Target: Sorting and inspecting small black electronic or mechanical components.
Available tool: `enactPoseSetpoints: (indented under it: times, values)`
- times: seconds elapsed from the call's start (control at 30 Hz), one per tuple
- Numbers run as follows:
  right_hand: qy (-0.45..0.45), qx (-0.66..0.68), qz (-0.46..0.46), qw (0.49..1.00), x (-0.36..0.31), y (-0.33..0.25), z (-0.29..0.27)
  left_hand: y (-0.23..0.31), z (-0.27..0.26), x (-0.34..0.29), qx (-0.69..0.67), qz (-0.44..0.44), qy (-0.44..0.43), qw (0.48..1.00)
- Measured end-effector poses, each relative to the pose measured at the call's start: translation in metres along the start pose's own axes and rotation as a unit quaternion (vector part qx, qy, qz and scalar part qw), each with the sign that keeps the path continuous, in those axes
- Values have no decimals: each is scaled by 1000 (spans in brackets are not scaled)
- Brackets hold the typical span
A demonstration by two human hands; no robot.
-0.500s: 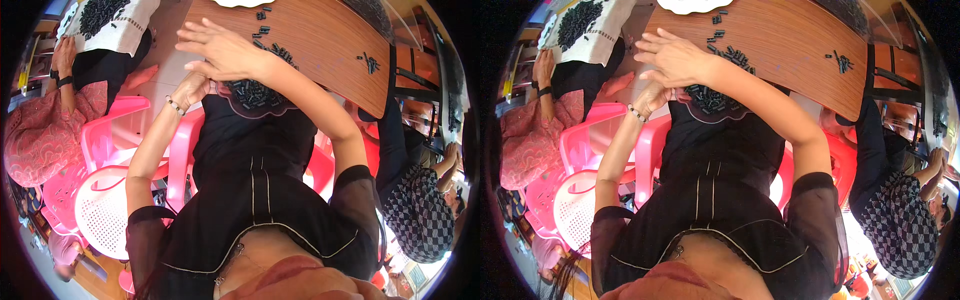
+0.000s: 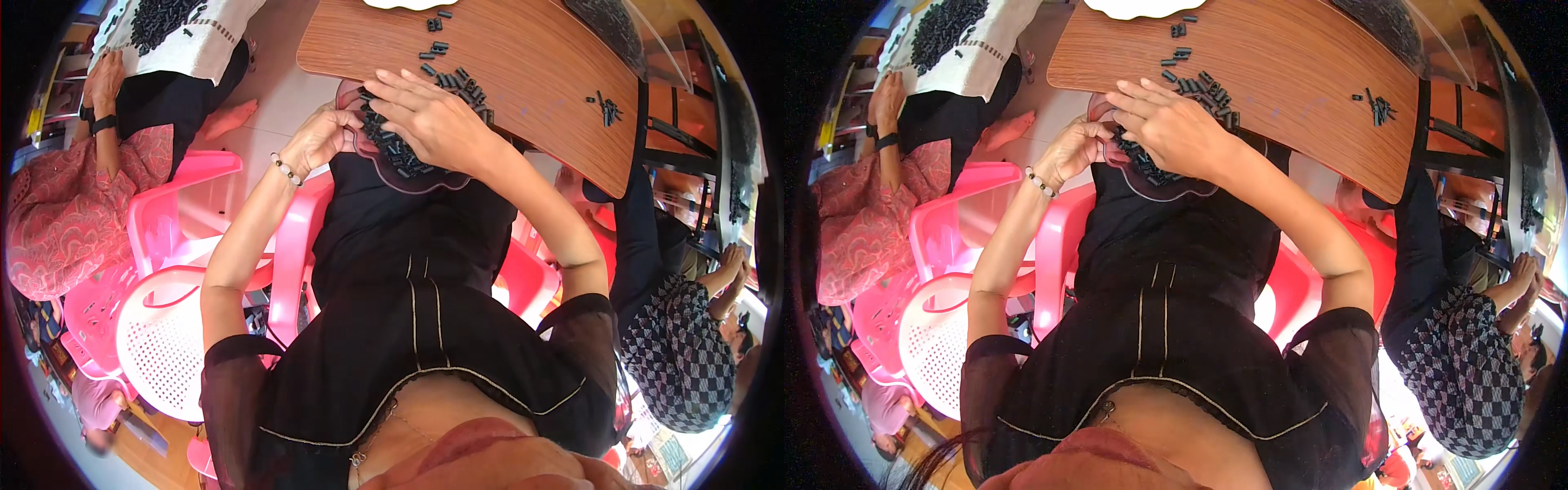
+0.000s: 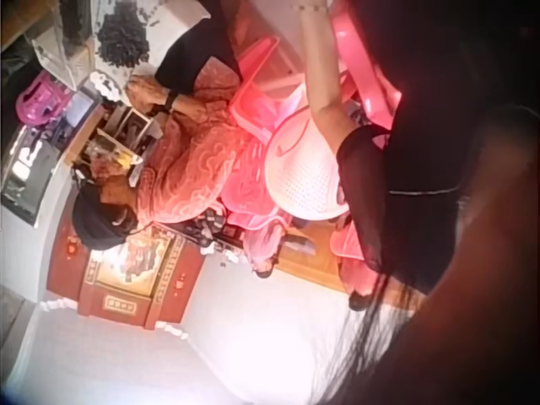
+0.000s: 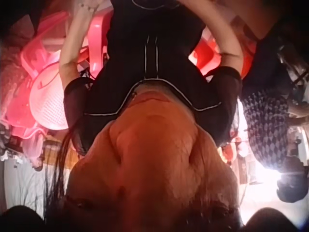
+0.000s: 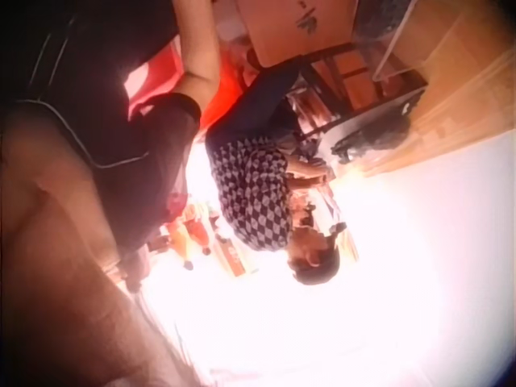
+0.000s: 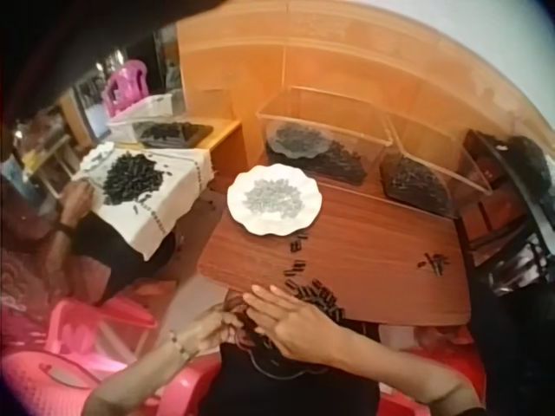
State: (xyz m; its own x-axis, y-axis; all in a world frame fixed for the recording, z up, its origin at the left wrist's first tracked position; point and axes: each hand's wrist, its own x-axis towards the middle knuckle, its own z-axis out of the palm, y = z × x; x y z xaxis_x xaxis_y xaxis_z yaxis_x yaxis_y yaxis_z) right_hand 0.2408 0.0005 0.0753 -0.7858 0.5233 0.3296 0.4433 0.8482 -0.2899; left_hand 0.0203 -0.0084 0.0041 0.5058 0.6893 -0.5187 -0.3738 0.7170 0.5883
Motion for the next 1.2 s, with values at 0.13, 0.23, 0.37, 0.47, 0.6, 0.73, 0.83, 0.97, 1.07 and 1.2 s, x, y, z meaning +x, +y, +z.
enactPoseSetpoints:
  times: [0.13,0.23,0.37,0.47,0.6,0.73,0.83,0.97,1.07,1.2]
  values:
    - [37,44,25,998,-6,-1,-17,2,5,-2,7,0,15,1000]
    - [98,15,113,989,-5,21,-27,-6,-8,4,9,1,-2,1000]
    - [139,-106,123,977,-1,57,-34,-8,-11,5,-9,2,50,999]
    - [147,-127,133,972,-3,69,-27,0,4,-2,-12,-2,39,999]
    - [66,70,198,976,6,80,-25,-1,3,-3,-10,-2,43,999]
    - [222,31,-19,974,2,92,-8,-5,-8,-1,-11,2,32,999]
    - [135,61,103,984,-4,84,-18,-7,-12,3,14,4,12,1000]
    - [120,117,113,979,-7,79,-23,-10,-18,7,23,9,23,999]
    - [132,141,110,975,-11,75,-25,-10,-17,7,23,4,26,999]
    - [125,169,122,970,-17,63,-26,-11,-21,8,4,4,35,999]
